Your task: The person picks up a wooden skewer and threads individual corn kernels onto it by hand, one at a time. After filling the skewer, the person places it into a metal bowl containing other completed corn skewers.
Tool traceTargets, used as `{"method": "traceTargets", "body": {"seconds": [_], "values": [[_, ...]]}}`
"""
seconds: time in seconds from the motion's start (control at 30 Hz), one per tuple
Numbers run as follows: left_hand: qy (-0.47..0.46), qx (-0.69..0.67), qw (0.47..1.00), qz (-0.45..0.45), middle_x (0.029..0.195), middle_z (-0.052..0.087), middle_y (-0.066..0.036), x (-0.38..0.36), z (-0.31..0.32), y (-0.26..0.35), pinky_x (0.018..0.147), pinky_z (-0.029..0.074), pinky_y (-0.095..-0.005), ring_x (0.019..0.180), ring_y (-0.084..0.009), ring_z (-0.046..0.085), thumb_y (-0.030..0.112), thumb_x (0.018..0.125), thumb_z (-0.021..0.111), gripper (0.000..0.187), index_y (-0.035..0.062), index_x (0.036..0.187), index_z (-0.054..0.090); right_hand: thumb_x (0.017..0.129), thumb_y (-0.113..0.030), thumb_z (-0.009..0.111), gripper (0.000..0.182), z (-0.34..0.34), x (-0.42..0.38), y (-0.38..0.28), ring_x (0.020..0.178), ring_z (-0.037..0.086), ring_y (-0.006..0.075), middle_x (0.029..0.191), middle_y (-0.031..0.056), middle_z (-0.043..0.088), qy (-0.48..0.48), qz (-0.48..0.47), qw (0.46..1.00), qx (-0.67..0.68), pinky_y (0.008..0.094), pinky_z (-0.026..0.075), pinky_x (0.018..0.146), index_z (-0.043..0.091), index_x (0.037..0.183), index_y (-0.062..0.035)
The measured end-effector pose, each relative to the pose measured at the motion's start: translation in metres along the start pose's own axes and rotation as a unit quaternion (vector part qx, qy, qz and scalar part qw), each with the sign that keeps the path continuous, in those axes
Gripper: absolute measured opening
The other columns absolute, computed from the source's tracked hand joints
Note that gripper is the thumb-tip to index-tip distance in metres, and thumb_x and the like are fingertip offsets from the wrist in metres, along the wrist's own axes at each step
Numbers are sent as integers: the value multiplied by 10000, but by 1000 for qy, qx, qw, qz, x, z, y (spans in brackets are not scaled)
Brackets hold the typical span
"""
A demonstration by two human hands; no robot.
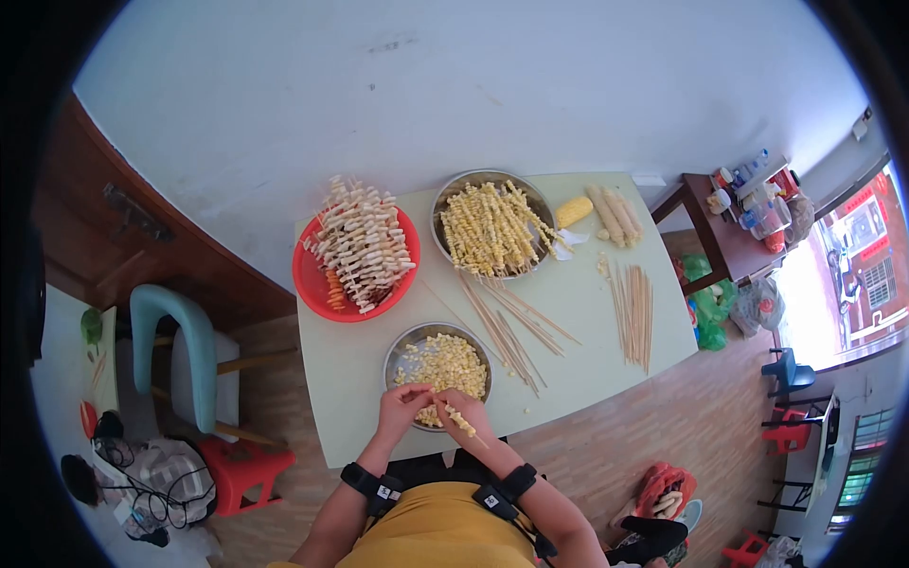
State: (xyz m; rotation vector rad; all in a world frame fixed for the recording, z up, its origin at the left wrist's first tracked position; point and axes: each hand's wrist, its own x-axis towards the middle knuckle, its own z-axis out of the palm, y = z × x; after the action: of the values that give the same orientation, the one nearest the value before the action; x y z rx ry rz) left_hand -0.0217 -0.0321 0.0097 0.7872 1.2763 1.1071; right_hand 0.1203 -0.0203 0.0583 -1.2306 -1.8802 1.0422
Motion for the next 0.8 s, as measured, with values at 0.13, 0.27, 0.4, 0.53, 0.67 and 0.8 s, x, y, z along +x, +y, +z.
{"method": "traceTargets", "body": {"seconds": [0.13, 0.27, 0.4, 0.53, 0.67, 0.8], "values": [[8, -41, 999, -23, 765, 604, -92, 5, -2, 12, 626, 482, -224, 669, -136, 589, 48, 765, 566, 144, -40, 877, 584, 739, -100, 578, 207, -7, 0, -20, 732, 575, 215, 795, 126, 571, 10, 64, 996, 69, 296, 451, 625, 528, 920, -13], [87, -66, 994, -27, 743, 607, -88, 13, -9, 3, 604, 477, -209, 669, -136, 596, 42, 769, 559, 124, -41, 856, 587, 826, -148, 471, 202, -22, -1, -29, 778, 557, 186, 842, 123, 558, 66, 60, 981, 173, 273, 443, 666, 539, 929, 13], [89, -90, 991, -35, 766, 604, -108, 11, -5, 6, 614, 481, -218, 679, -151, 599, 16, 781, 510, 119, -40, 852, 587, 894, -221, 311, 343, -24, -1, -23, 758, 547, 172, 802, 98, 557, 71, 51, 982, 169, 250, 429, 676, 565, 883, 9], [22, -81, 996, -39, 783, 603, -121, 1, 1, 27, 655, 481, -240, 717, -177, 601, -2, 773, 447, 169, -44, 865, 583, 902, -189, 279, 381, -19, 1, -23, 707, 533, 209, 778, 122, 535, 97, 23, 983, 154, 276, 424, 647, 568, 780, 28], [-91, -32, 995, -13, 793, 605, -120, -5, 16, 39, 672, 475, -249, 732, -181, 601, -25, 755, 419, 200, -51, 867, 582, 904, -226, 257, 402, -13, 7, -16, 685, 523, 195, 770, 114, 538, 135, -1, 990, 28, 280, 410, 626, 551, 772, 16], [-25, -67, 997, -22, 801, 601, -102, -1, 6, 34, 675, 482, -236, 718, -151, 595, -12, 778, 434, 169, -48, 847, 584, 897, -217, 286, 393, -17, 6, -15, 697, 530, 199, 756, 120, 540, 152, -16, 987, 44, 273, 414, 614, 547, 716, 15]]}}
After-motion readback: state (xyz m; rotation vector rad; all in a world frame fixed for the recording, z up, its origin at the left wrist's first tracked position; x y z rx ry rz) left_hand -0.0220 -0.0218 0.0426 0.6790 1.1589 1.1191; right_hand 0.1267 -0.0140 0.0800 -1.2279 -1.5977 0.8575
